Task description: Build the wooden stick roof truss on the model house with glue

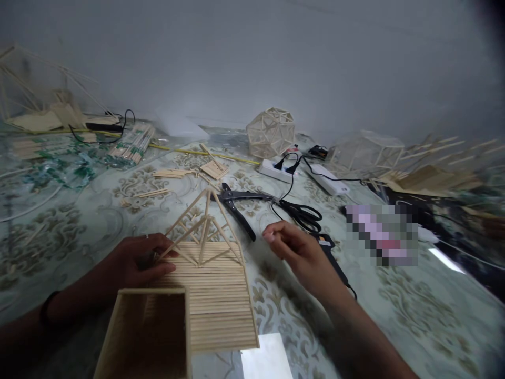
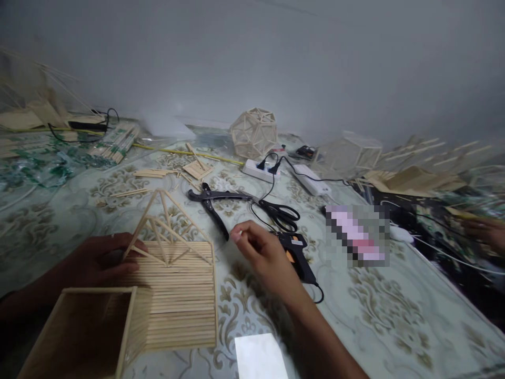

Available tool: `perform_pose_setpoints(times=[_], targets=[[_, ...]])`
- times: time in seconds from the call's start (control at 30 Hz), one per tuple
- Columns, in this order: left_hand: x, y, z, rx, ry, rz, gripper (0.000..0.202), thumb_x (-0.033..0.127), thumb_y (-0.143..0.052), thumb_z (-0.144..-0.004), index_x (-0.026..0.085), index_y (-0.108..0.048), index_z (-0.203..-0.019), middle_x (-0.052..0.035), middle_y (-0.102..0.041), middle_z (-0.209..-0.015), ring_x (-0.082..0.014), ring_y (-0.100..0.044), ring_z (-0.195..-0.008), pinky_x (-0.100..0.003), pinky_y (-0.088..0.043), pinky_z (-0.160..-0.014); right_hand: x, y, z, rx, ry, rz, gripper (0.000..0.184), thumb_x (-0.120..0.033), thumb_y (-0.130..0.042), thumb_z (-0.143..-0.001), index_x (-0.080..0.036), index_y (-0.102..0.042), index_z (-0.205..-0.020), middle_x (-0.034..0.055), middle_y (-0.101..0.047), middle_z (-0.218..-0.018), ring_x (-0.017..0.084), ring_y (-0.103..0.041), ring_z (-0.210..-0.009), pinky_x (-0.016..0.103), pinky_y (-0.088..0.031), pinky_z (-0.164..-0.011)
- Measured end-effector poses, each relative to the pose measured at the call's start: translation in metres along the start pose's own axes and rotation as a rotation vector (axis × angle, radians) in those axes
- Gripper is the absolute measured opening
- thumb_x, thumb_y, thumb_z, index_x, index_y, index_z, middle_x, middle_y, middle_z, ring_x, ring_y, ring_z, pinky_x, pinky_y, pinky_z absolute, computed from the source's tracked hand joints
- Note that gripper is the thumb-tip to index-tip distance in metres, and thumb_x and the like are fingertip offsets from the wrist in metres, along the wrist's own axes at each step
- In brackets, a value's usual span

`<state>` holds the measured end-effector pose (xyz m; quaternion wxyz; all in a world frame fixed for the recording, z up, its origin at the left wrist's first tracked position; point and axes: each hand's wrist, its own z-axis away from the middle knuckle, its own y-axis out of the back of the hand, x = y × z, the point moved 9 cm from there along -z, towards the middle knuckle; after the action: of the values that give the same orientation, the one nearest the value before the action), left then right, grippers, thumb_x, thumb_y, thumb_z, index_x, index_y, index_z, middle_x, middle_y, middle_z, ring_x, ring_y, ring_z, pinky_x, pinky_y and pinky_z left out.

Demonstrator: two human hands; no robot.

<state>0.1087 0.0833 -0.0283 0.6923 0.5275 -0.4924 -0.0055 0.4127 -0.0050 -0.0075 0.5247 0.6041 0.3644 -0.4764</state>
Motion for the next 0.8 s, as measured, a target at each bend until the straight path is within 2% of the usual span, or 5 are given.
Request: perform_pose_setpoints(times=[0.13, 0.4, 0.5, 0.6, 0.8], targets=[[0.000, -0.002, 0.000, -0.033, -0.017, 0.061, 0.025, 0.043, -0.067, -0.096, 0.021, -0.077, -0.106, -0.0024, -0.082, -0.105, -0.0200, -0.077, -0.093, -0.027, -0.057, -0.085, 0.004, -0.018, 0.004, -0.127, 0.030, 0.401, 0.026, -0.041, -0.069, -0.096, -0.020, -0.081, -0.104, -0.0043, -0.053, -0.056, 0.015, -0.043, -0.053, 0.030, -0.031, -0.056], [0.009, 0.000, -0.002, -0.039, -0.037, 0.110, 0.023, 0.039, -0.070, -0.095, 0.019, -0.077, -0.105, -0.0040, -0.083, -0.106, -0.0208, -0.077, -0.096, -0.027, -0.057, -0.086, 0.003, -0.035, 0.004, -0.145, 0.068, 0.522, 0.019, -0.025, -0.064, -0.092, -0.021, -0.082, -0.090, 0.0035, -0.071, -0.064, 0.019, -0.057, -0.055, 0.031, -0.039, -0.059], [0.016, 0.002, -0.002, -0.054, 0.018, 0.082, 0.020, 0.035, -0.068, -0.097, 0.018, -0.076, -0.104, -0.0030, -0.083, -0.106, -0.0201, -0.076, -0.096, -0.027, -0.055, -0.088, 0.002, -0.037, 0.006, -0.172, 0.062, 0.524, 0.020, -0.030, -0.061, -0.095, -0.021, -0.078, -0.089, 0.0000, -0.065, -0.060, 0.017, -0.054, -0.053, 0.029, -0.038, -0.057], [0.025, 0.007, -0.003, -0.046, -0.002, 0.114, 0.018, 0.033, -0.069, -0.097, 0.018, -0.077, -0.102, -0.0020, -0.083, -0.103, -0.0194, -0.076, -0.094, -0.027, -0.056, -0.087, -0.001, -0.035, 0.009, -0.200, 0.051, 0.500, 0.029, -0.041, -0.055, -0.100, -0.021, -0.074, -0.090, -0.0016, -0.063, -0.060, 0.016, -0.053, -0.054, 0.029, -0.037, -0.055], [0.029, 0.017, -0.006, 0.025, -0.067, 0.229, 0.020, 0.035, -0.077, -0.092, 0.020, -0.081, -0.105, -0.0027, -0.084, -0.101, -0.0183, -0.077, -0.088, -0.024, -0.059, -0.083, -0.015, -0.011, 0.006, -0.096, 0.125, 0.398, 0.036, -0.050, -0.055, -0.101, -0.022, -0.070, -0.085, 0.0014, -0.069, -0.070, 0.018, -0.063, -0.063, 0.028, -0.047, -0.059]])
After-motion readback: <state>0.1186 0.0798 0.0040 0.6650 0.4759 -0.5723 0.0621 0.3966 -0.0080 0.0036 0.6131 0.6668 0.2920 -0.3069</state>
